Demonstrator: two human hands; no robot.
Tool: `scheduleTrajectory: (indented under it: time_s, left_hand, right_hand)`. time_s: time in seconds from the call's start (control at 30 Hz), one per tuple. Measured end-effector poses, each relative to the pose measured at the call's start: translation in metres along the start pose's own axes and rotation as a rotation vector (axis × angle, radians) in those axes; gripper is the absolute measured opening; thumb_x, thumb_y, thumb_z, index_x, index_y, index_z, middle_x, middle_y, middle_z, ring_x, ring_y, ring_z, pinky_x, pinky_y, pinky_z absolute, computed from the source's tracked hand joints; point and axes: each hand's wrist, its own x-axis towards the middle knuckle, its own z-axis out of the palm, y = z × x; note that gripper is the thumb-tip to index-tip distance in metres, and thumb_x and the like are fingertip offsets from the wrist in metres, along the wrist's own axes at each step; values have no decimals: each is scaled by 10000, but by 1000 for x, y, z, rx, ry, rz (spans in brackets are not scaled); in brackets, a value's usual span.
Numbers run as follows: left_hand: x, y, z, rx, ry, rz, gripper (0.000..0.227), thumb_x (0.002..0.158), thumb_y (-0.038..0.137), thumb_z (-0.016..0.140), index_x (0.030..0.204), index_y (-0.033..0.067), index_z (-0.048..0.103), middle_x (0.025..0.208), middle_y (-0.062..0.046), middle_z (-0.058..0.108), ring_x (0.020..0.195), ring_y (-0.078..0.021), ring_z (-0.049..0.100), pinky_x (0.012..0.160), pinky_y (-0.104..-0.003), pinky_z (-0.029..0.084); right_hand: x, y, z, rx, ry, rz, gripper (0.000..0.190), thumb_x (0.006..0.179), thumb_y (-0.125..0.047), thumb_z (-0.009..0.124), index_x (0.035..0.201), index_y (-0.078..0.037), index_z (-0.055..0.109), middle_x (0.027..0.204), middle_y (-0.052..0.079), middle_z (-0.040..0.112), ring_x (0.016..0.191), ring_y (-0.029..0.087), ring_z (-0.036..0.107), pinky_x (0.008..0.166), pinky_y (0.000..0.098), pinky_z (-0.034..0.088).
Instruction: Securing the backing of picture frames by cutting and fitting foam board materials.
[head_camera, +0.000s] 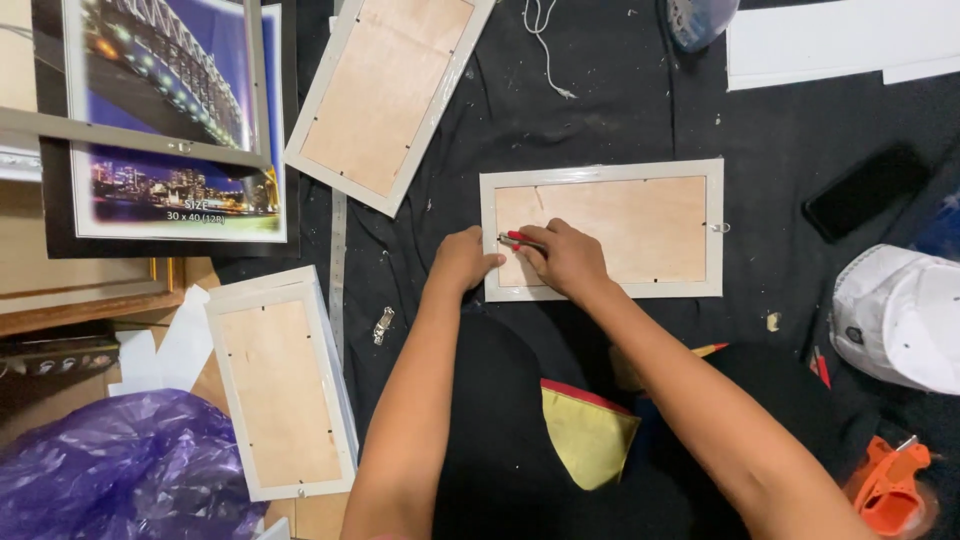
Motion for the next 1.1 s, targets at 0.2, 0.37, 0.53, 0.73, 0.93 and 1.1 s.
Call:
scheduleTrajectory:
  time_s: [0.2,0.37,0.53,0.73,0.93,1.1]
  left_hand:
    - [5,0,5,36,1,-38,660,896,289,775,1408,-66,559,1313,-303,646,1256,-450,609,1011,-545,543]
    - [6,3,7,70,17,-54,641,896,274,772,1394,-75,571,1299,-310,650,1218,-443,638,983,-538,554]
    - [-20,32,15,368,119,97,656,776,273,878,1274,-39,586,1134,-263,665,1072,-415,686,893,-530,596]
    - [-9,30,64,588,61,472,555,687,218,931,1073,-32,620,884,-173,639,872,-364,716,761,-462,628]
    - [-4,43,67,609,-92,563,633,735,170,905,1208,-88,574,1006,-227,648,975,-416,715,838,-502,620]
    - [8,35,80,597,-103,553,539,787,108,860,1184,-112,568,982,-214,640,968,-411,720,829,-499,629]
  right_hand:
    - [32,7,3,228,-138,140,306,917,-419,690,1184,-299,781,1023,92,774,1071,355,717,905,472,570]
    - [39,4,6,331,-156,241,327,797,-404,762,1083,-259,825,945,107,787,1004,369,742,851,441,578]
    - [4,12,-40,160,-165,115,304,907,-360,722,1188,-256,771,1017,132,773,1081,383,713,930,483,536]
    - [-21,15,-72,-393,-193,-93,148,912,-313,684,1007,-372,781,1004,-15,760,1055,226,693,986,415,357]
    - [-8,16,-63,-494,-211,-187,196,823,-280,735,993,-332,819,929,-19,774,955,210,683,937,425,333]
    - [-2,23,-52,-510,-219,-253,189,769,-241,780,944,-294,828,915,-26,770,929,212,677,936,434,328]
